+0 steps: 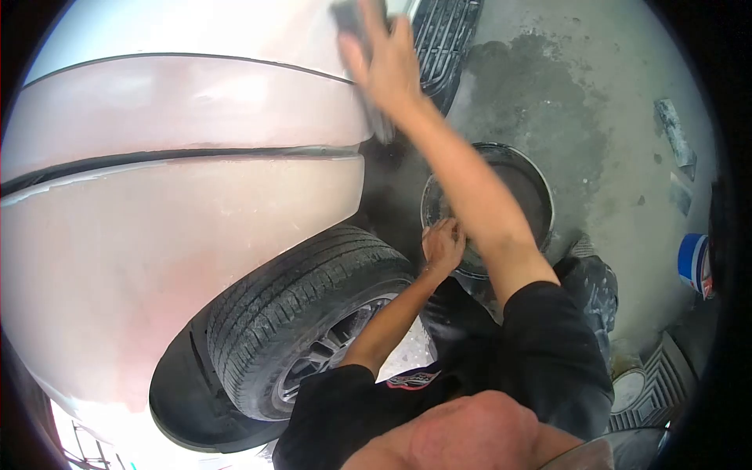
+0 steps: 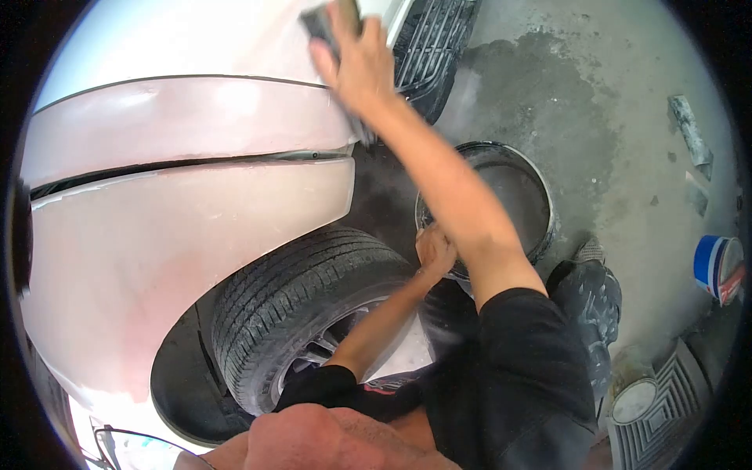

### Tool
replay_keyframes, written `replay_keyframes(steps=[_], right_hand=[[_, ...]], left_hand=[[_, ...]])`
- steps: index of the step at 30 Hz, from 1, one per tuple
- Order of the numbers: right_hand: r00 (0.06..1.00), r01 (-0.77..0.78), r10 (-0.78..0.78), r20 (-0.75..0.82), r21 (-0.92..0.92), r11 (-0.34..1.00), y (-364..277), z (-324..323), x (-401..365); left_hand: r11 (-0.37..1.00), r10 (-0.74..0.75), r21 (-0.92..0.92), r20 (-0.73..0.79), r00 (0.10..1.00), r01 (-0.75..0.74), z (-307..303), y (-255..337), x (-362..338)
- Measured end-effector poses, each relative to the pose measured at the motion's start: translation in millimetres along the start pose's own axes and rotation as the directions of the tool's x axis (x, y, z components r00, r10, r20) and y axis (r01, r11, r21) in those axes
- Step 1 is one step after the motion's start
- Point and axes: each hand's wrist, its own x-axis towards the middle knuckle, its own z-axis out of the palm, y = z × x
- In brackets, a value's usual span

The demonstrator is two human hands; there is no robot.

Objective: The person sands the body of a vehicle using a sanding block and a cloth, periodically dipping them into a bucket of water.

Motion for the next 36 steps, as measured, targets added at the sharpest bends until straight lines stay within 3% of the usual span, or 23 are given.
replay_keyframes(steps=[1,2,4,8,10,12,13,14,15,16,18,19,20,22,23,24,25,26,29,30,32,35,36], right_hand=[[0.986,0.091,-0.095,-0.135,-0.035,0.995,21.2,7.5,26.4],[0.986,-0.151,0.151,0.067,-0.011,0.989,9.5,-14.5,49.1],[0.940,-0.327,0.322,0.111,0.034,0.944,-14.3,-27.5,53.6],[0.997,0.070,-0.064,-0.046,0.146,0.987,-25.5,2.2,-67.6],[0.998,0.066,-0.065,-0.014,0.072,0.995,-16.2,-4.6,-53.0],[0.985,-0.158,0.154,0.072,0.055,0.986,3.3,-12.9,3.8],[0.996,-0.082,0.082,-0.035,0.021,0.996,28.0,-3.6,31.5],[0.972,-0.235,0.234,0.030,0.033,0.972,29.1,-10.9,53.7],[0.983,-0.185,0.186,0.001,0.044,0.982,30.7,-8.4,45.8],[0.991,-0.128,0.129,-0.029,0.051,0.991,32.4,-1.6,36.2],[0.969,-0.218,0.209,0.131,0.054,0.975,-17.1,-9.7,-27.5],[0.996,-0.042,0.038,0.075,0.051,0.998,-27.1,-6.8,-64.2],[0.999,0.006,-0.010,0.035,0.120,0.993,-25.1,-3.1,-77.7],[0.989,-0.089,0.080,0.121,0.069,0.994,-13.4,-9.8,-45.6],[0.982,-0.153,0.149,0.115,0.024,0.988,-0.3,-10.4,-15.8],[0.998,-0.059,0.060,-0.008,0.035,0.998,21.3,-5.7,15.6],[0.923,-0.373,0.356,0.148,0.105,0.922,6.5,-24.1,48.6],[0.965,-0.259,0.258,0.039,0.014,0.966,21.1,-15.8,55.6],[0.987,-0.157,0.156,0.027,0.070,0.985,-7.2,-8.6,-11.2],[0.999,-0.031,0.033,-0.028,0.071,0.997,-18.5,-0.3,-50.4],[0.999,0.032,-0.026,-0.040,0.166,0.986,-18.1,4.7,-81.3],[0.999,-0.052,0.053,-0.010,0.104,0.993,9.2,-7.8,-14.8],[0.982,-0.171,0.153,0.110,0.184,0.968,36.2,-3.2,19.7]], left_hand=[[0.999,-0.015,-0.040,0.012,1.000,0.016,-5.4,6.6,2.3],[1.000,-0.020,-0.023,0.018,1.000,0.020,-4.8,7.0,3.5],[1.000,-0.028,0.004,0.019,0.999,0.028,-2.0,5.0,2.5],[0.985,0.151,-0.053,-0.163,0.975,-0.162,9.4,-5.1,-5.8],[0.987,0.131,-0.071,-0.143,0.981,-0.142,5.2,-4.0,-4.9],[0.998,0.032,-0.048,-0.018,0.999,-0.033,-1.3,-0.5,0.8],[1.000,-0.019,-0.023,0.049,0.999,0.020,-4.8,3.2,4.6],[0.997,-0.075,0.006,0.119,0.990,0.075,-7.8,5.6,4.2],[0.995,-0.089,0.044,0.127,0.988,0.084,-8.0,7.3,3.9],[1.000,-0.012,0.008,0.036,0.999,0.012,-3.7,4.2,-0.4],[0.988,0.135,-0.049,-0.166,0.977,-0.145,8.3,-6.5,-3.6],[0.989,0.118,-0.075,-0.140,0.983,-0.129,8.4,-4.9,-2.2],[0.989,0.097,-0.103,-0.114,0.989,-0.109,9.1,-3.2,0.1],[0.989,0.047,-0.136,-0.045,0.998,-0.053,2.4,-7.2,-1.3],[0.998,0.040,-0.043,0.009,0.999,-0.040,-4.0,-0.2,-0.2],[0.998,-0.042,-0.035,0.073,0.996,0.045,-0.8,-2.6,2.2],[0.998,-0.057,-0.021,0.068,0.996,0.058,-1.5,1.3,5.8],[0.997,-0.071,-0.008,0.066,0.995,0.071,-3.9,5.9,4.0],[0.993,0.113,0.024,-0.011,0.994,-0.113,6.7,-8.5,-1.6],[0.991,0.127,-0.038,-0.052,0.991,-0.129,10.9,-11.2,-2.8],[0.976,0.136,-0.153,-0.127,0.983,-0.155,20.3,-18.1,-9.7],[0.997,0.026,-0.077,-0.017,1.000,-0.027,-2.3,-1.0,3.7],[0.997,-0.072,-0.012,0.064,0.995,0.073,2.5,-2.5,4.7]])
